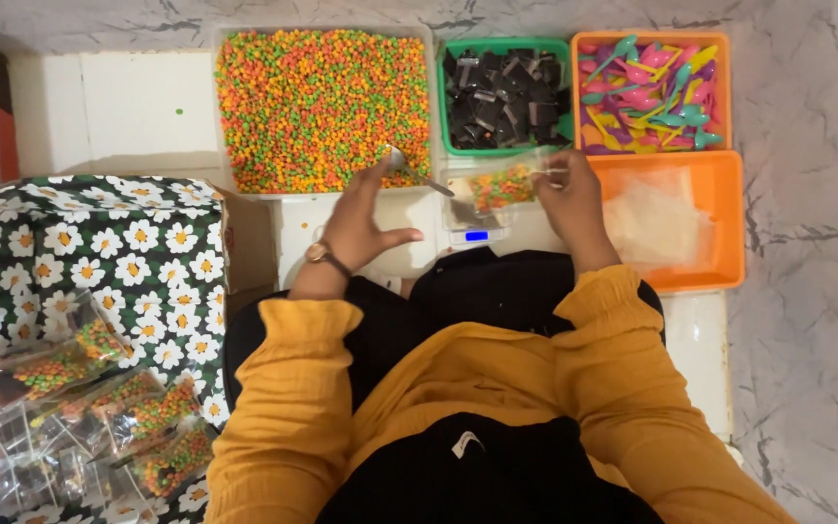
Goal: The person fills small plastic bags with a mixture of colorful sprinkles and small black sweets using a spoon and a scale.
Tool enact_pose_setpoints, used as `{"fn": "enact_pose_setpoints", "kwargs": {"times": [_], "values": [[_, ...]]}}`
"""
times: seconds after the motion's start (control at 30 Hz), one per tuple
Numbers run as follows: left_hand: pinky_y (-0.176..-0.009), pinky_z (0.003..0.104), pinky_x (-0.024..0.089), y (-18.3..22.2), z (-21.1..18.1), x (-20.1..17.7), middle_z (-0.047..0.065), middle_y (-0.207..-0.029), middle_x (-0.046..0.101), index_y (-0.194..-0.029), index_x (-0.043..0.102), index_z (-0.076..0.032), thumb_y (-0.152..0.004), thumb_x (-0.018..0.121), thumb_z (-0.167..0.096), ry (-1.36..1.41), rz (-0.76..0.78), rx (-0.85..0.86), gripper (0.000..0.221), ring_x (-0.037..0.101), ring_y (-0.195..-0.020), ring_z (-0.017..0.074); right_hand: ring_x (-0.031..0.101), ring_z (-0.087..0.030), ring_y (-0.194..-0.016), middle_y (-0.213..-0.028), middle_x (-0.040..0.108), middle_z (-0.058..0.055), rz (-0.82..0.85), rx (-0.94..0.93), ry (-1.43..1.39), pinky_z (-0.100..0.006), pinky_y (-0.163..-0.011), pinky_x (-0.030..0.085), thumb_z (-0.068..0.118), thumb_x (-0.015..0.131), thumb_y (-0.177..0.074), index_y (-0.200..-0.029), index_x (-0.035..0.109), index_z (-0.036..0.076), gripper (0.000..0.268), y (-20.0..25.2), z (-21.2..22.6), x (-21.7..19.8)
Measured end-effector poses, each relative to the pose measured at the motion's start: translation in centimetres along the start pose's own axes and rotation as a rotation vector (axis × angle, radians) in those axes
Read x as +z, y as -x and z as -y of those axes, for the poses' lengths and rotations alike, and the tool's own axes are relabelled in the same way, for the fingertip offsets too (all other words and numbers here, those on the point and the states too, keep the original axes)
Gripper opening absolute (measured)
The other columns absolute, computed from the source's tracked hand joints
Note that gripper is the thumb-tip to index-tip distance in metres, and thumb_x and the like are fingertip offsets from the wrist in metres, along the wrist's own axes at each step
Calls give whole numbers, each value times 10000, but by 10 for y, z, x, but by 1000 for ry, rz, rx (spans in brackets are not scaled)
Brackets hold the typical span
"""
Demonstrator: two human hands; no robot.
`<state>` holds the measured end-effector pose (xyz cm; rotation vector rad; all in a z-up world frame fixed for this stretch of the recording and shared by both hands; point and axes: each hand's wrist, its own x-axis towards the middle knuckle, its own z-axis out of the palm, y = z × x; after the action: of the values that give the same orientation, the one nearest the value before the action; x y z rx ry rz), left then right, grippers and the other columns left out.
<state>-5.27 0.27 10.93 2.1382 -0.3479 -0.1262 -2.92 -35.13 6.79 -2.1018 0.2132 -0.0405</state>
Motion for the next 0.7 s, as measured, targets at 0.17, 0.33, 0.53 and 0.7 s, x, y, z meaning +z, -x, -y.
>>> {"fn": "enact_pose_setpoints", "kwargs": {"times": [0.17,0.33,0.53,0.7], "values": [[-1004,563,539,35,10,-15,274,-1338,542,-1543,383,-17,-774,913,-393,-51,-70,-77,1006,608,-1202,485,740,-302,-936,-1065,658,-190,-47,140,-146,-357,-754,649,94,786,-885,-1058,627,17,248,-1,-55,3],[-993,510,559,66,21,-12,205,-1353,553,-1523,459,-65,-968,713,-355,-129,-3,-268,675,617,-1225,422,718,-354,-1031,-1063,690,-193,-46,181,-57,-404,-826,623,209,849,-862,-978,707,61,236,-16,-93,27],[-973,548,545,80,47,-3,234,-1309,569,-1520,462,-61,-1036,614,-282,-98,-82,-291,553,622,-1186,448,691,-335,-1014,-1121,619,-248,13,331,-292,-461,-827,646,215,726,-983,-1130,642,-49,314,-22,-111,41],[-1004,532,515,80,55,-7,200,-1270,603,-1489,516,-92,-1119,456,-277,-36,-227,-304,418,603,-1187,439,613,-366,-1233,-1246,644,-236,-172,373,-86,-503,-1034,532,334,570,-1008,-1256,635,41,389,-42,-182,48]]}}
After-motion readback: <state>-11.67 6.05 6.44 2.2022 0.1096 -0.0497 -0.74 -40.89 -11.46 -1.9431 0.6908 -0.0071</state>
